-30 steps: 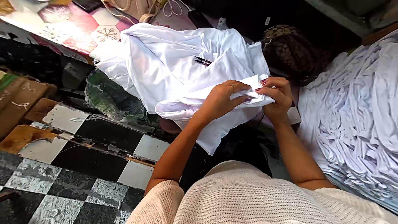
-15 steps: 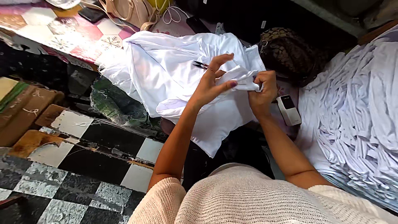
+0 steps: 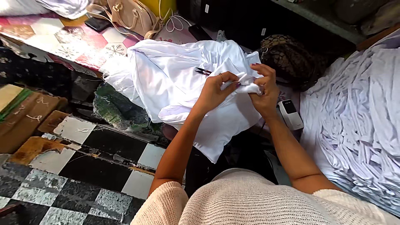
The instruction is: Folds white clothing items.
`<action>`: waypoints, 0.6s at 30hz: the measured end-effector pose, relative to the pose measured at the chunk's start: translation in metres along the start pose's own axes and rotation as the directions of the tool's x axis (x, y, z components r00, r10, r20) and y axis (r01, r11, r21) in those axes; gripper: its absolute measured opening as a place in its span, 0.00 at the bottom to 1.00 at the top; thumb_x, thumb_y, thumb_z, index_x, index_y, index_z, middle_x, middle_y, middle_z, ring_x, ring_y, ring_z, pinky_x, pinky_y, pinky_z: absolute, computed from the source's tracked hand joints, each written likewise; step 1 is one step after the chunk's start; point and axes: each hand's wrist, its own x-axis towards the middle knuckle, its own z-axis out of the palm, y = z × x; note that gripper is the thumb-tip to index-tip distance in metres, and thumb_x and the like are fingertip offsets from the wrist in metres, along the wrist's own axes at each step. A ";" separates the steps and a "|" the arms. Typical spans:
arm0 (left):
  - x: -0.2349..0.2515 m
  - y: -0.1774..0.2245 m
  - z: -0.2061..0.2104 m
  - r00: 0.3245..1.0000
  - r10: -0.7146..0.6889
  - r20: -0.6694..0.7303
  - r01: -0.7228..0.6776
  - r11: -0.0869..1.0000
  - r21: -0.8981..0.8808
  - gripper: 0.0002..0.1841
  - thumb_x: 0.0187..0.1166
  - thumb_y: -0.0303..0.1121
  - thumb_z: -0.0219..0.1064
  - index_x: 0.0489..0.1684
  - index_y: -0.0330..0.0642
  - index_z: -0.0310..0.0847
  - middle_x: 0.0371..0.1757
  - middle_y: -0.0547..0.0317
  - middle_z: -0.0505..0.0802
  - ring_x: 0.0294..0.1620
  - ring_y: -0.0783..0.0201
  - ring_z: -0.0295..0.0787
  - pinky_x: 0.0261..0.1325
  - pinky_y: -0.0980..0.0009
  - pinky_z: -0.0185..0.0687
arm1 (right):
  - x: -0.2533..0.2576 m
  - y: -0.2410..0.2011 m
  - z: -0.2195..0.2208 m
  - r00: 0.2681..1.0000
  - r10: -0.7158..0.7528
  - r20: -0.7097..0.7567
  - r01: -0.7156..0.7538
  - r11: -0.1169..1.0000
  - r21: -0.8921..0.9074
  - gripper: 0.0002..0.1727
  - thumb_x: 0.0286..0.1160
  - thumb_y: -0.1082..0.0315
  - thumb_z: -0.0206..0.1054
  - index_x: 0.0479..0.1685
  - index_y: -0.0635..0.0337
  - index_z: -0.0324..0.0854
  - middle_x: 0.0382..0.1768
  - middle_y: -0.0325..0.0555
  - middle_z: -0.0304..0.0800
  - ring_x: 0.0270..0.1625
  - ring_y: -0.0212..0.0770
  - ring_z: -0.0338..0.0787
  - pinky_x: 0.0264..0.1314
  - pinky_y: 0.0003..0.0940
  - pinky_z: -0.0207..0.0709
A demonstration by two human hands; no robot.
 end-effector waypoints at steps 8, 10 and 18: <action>-0.124 0.011 -0.012 0.788 0.226 -0.573 0.032 0.914 0.404 0.09 0.83 0.24 0.65 0.53 0.32 0.88 0.70 0.44 0.90 0.78 0.51 0.81 0.83 0.52 0.73 | 0.023 0.027 -0.021 0.951 0.165 0.262 -0.165 0.986 -0.025 0.18 0.71 0.71 0.72 0.57 0.74 0.86 0.53 0.62 0.94 0.58 0.49 0.92 0.68 0.44 0.81; -0.170 -0.008 -0.020 0.466 0.077 -0.881 0.273 0.935 0.227 0.16 0.85 0.24 0.59 0.65 0.22 0.77 0.76 0.40 0.82 0.81 0.53 0.75 0.83 0.58 0.71 | 0.045 0.038 -0.005 0.925 0.281 0.256 -0.275 0.960 -0.058 0.24 0.69 0.72 0.75 0.66 0.73 0.81 0.57 0.61 0.92 0.59 0.46 0.92 0.69 0.42 0.83; -0.231 -0.057 0.026 0.288 -0.776 -0.561 0.446 0.627 -0.639 0.25 0.94 0.40 0.43 0.80 0.30 0.62 0.59 0.47 0.88 0.57 0.65 0.88 0.63 0.63 0.86 | 0.022 0.054 0.103 0.953 0.211 0.217 -0.094 0.888 -0.451 0.26 0.91 0.66 0.47 0.86 0.56 0.70 0.86 0.50 0.71 0.93 0.56 0.60 0.91 0.74 0.36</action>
